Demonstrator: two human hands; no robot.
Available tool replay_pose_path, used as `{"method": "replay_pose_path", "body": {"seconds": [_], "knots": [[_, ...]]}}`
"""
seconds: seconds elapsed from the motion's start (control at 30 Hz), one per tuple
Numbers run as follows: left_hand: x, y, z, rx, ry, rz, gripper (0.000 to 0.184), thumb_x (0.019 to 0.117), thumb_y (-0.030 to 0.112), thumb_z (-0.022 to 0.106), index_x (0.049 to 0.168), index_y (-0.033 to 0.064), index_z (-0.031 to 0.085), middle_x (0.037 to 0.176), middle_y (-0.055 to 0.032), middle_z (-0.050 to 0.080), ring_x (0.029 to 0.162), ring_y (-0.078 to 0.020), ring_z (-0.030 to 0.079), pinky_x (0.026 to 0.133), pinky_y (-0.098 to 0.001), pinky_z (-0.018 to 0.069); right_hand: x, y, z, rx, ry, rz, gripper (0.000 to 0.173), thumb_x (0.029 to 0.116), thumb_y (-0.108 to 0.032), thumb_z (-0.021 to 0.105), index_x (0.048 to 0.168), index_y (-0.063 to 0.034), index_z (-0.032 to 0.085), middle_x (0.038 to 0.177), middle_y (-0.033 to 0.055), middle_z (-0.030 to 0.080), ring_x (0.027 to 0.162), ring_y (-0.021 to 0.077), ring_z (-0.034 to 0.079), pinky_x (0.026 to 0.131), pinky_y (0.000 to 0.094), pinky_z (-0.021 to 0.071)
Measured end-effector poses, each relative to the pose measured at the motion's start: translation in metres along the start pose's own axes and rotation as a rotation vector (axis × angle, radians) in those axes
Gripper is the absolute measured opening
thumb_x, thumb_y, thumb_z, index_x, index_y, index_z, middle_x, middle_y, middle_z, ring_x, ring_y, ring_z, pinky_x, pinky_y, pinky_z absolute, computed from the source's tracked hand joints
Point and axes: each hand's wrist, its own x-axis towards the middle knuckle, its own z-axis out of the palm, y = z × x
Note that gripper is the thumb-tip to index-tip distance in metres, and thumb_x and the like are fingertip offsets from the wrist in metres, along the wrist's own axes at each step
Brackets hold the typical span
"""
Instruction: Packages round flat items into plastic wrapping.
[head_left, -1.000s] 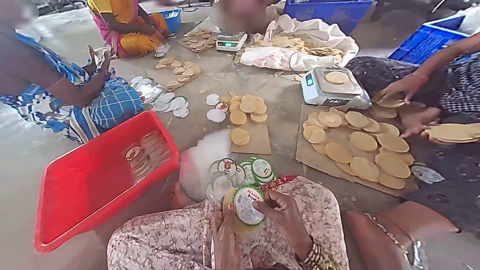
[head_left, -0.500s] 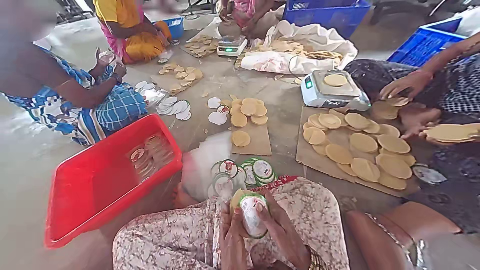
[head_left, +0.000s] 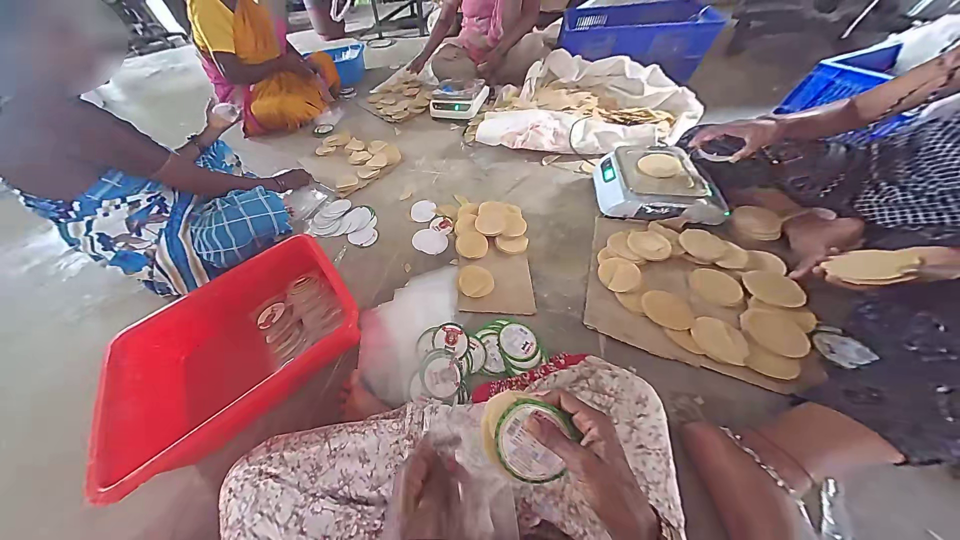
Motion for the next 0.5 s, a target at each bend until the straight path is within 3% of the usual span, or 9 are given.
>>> {"method": "replay_pose_path", "body": {"seconds": [0.03,0.1,0.13,0.2,0.27,0.33,0.37,0.43,0.5], "knots": [[-0.004,0.001,-0.012,0.260,-0.087,0.016,0.029,0.0991,0.008,0.054,0.121,-0.0065,0.065,0.091,-0.0118,0.072,0.078,-0.0205,0.070,0.074,-0.0414,0.0589,0.000,-0.002,-0.003,-0.036,0.032,-0.037,0.014,0.0851,-0.022,0.073,0.093,-0.0115,0.070,0.076,-0.0086,0.068,0.067,-0.0013,0.064,0.060,0.0173,0.0534],[-0.012,0.005,-0.024,0.582,-0.100,0.075,0.046,0.0951,0.024,0.068,0.132,-0.0042,0.062,0.123,-0.0262,0.066,0.111,-0.0418,0.065,0.095,-0.0608,0.0518,-0.002,-0.002,-0.005,-0.119,0.096,-0.192,0.015,0.0861,-0.026,0.074,0.090,-0.0124,0.070,0.078,-0.0096,0.068,0.069,-0.0039,0.063,0.062,0.0148,0.0535],[-0.015,0.005,-0.026,0.635,-0.038,0.141,0.057,0.0925,0.030,0.072,0.136,-0.0044,0.059,0.139,-0.0311,0.056,0.127,-0.0489,0.055,0.104,-0.0652,0.0439,-0.002,-0.001,-0.005,-0.167,0.114,-0.307,0.019,0.0880,-0.031,0.075,0.089,-0.0123,0.071,0.081,-0.0086,0.069,0.074,-0.0039,0.064,0.067,0.0144,0.0551],[-0.014,0.010,-0.026,0.533,0.072,0.246,0.061,0.0949,0.034,0.068,0.138,-0.0075,0.056,0.147,-0.0301,0.049,0.137,-0.0444,0.047,0.113,-0.0585,0.0388,-0.004,0.000,-0.003,-0.260,0.111,-0.530,0.022,0.0953,-0.036,0.070,0.092,-0.0149,0.072,0.090,-0.0063,0.072,0.093,0.0011,0.066,0.087,0.0187,0.0541],[-0.013,0.021,-0.013,0.091,0.034,0.172,0.060,0.1057,0.037,0.052,0.143,-0.0107,0.047,0.143,-0.0176,0.058,0.131,-0.0222,0.058,0.108,-0.0399,0.0492,-0.008,0.001,0.005,-0.362,0.073,-0.737,0.020,0.1029,-0.034,0.057,0.095,-0.0190,0.068,0.100,-0.0067,0.070,0.110,0.0058,0.062,0.103,0.0226,0.0471],[-0.008,0.035,0.006,-0.520,-0.044,-0.068,0.062,0.1096,0.044,0.036,0.147,-0.0040,0.037,0.132,-0.0132,0.065,0.116,-0.0223,0.067,0.097,-0.0424,0.0571,-0.013,0.001,0.017,-0.469,0.009,-0.872,0.024,0.1076,-0.030,0.046,0.096,-0.0217,0.066,0.105,-0.0056,0.067,0.115,0.0115,0.058,0.107,0.0260,0.0424],[-0.006,0.046,0.016,-0.736,0.001,-0.204,0.054,0.1101,0.043,0.031,0.142,0.0014,0.044,0.122,-0.0117,0.069,0.107,-0.0233,0.070,0.091,-0.0435,0.0594,-0.017,0.000,0.022,-0.524,-0.036,-0.902,0.025,0.1076,-0.028,0.046,0.094,-0.0221,0.066,0.103,-0.0044,0.068,0.114,0.0147,0.058,0.108,0.0285,0.0413],[0.001,0.059,0.028,-0.960,0.180,-0.434,0.035,0.1102,0.025,0.035,0.124,0.0034,0.059,0.101,-0.0115,0.074,0.090,-0.0223,0.074,0.082,-0.0402,0.0619,-0.023,-0.001,0.030,-0.597,-0.161,-0.889,0.023,0.1039,-0.027,0.051,0.091,-0.0225,0.068,0.102,-0.0025,0.070,0.116,0.0191,0.058,0.109,0.0327,0.0388],[0.008,0.057,0.031,-0.968,0.279,-0.466,0.028,0.1047,0.004,0.041,0.128,0.0013,0.056,0.100,-0.0125,0.072,0.087,-0.0211,0.073,0.080,-0.0379,0.0615,-0.024,0.002,0.027,-0.496,-0.246,-0.802,0.036,0.1018,-0.051,0.055,0.100,-0.0194,0.071,0.115,0.0037,0.071,0.127,0.0231,0.056,0.114,0.0384,0.0372]]}}
